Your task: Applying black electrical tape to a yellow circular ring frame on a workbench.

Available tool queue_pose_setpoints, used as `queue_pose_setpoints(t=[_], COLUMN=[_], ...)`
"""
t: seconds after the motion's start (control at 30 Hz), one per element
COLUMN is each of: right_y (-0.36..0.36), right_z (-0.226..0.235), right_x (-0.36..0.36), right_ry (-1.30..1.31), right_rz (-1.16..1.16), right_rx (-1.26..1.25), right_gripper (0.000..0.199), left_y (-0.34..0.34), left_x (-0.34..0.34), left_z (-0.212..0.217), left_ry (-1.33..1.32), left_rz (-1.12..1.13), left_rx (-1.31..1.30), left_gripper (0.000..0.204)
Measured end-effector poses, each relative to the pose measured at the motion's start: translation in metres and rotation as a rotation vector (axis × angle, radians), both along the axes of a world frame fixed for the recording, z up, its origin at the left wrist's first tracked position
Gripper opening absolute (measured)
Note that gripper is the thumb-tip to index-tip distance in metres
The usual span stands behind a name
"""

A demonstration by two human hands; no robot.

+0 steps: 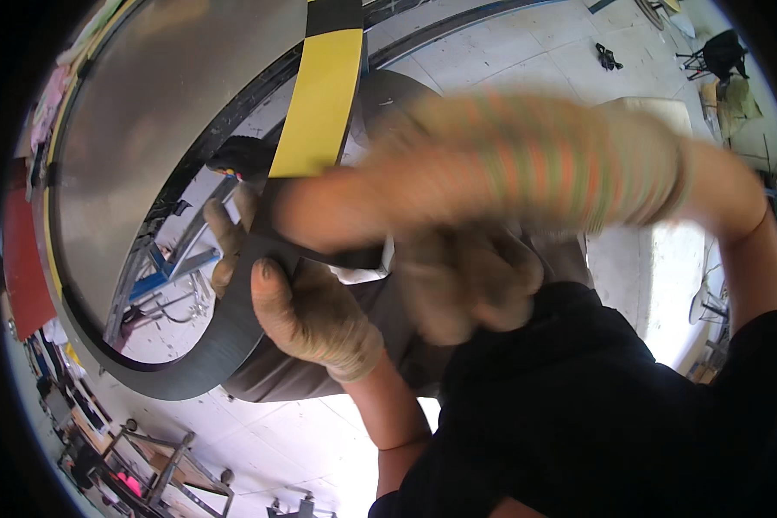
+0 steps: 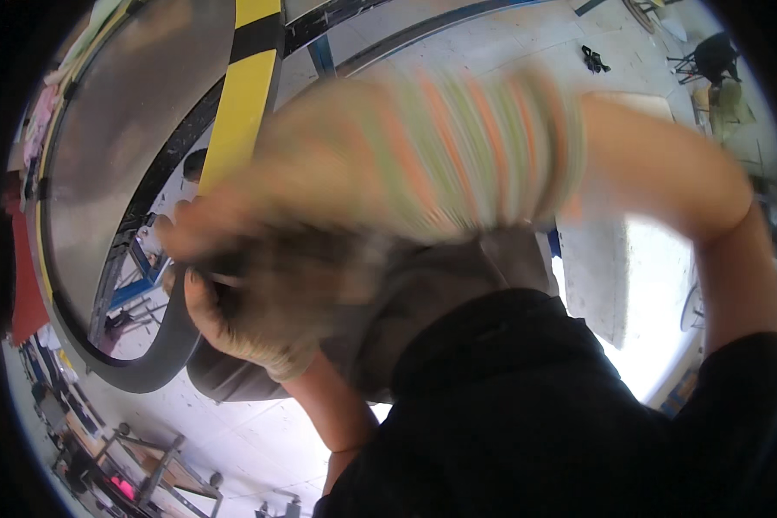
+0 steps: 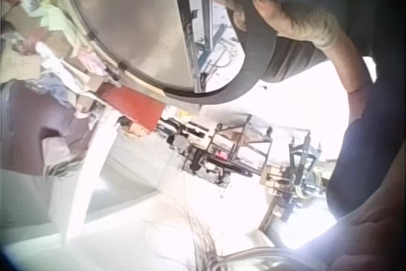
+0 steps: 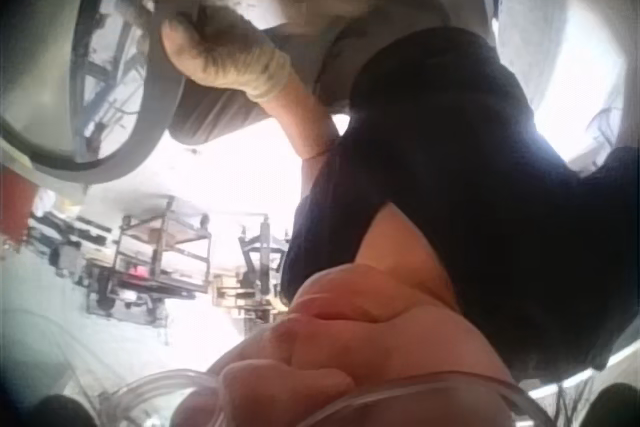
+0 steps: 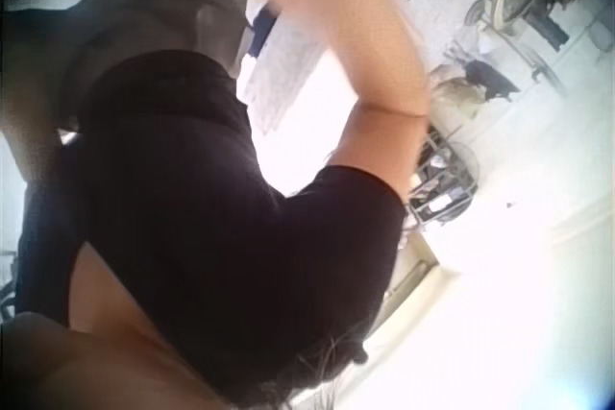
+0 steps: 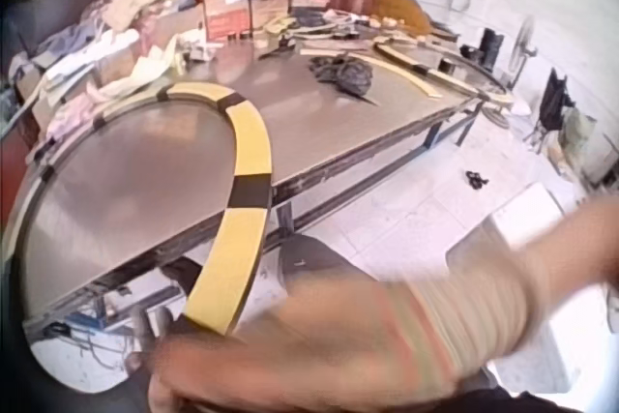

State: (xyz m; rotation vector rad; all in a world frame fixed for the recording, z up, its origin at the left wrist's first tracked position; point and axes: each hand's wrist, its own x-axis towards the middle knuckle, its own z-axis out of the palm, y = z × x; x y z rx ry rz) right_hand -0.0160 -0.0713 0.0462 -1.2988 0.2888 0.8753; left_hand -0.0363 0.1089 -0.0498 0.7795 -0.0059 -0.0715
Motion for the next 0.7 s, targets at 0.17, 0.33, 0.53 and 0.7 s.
queue_pose_setpoints(t=[0.17, 0.33, 0.53, 0.7], right_y=[0.011, 0.015, -0.030, -0.074], right_z=[-0.080, -0.153, -0.126, -0.028], right_x=[-0.015, 0.048, -0.011, -0.039], right_ry=[-0.375, -1.273, -0.628, -0.588], right_rz=[0.008, -0.169, -0.160, -0.178], right_rx=[-0.165, -0.022, 0.189, -0.213], right_gripper=[0.051, 0.050, 0.045, 0.053], left_y=[0.011, 0.023, 0.005, -0.016], left_x=[0.003, 0.001, -0.001, -0.006], left_z=[-0.014, -0.011, -0.002, -0.005], left_ry=[-0.168, -0.067, 0.133, 0.083], left_rz=[0.095, -0.002, 0.071, 0.136], left_rx=[0.137, 0.086, -0.097, -0.137], left_gripper=[0.040, 0.038, 0.047, 0.047])
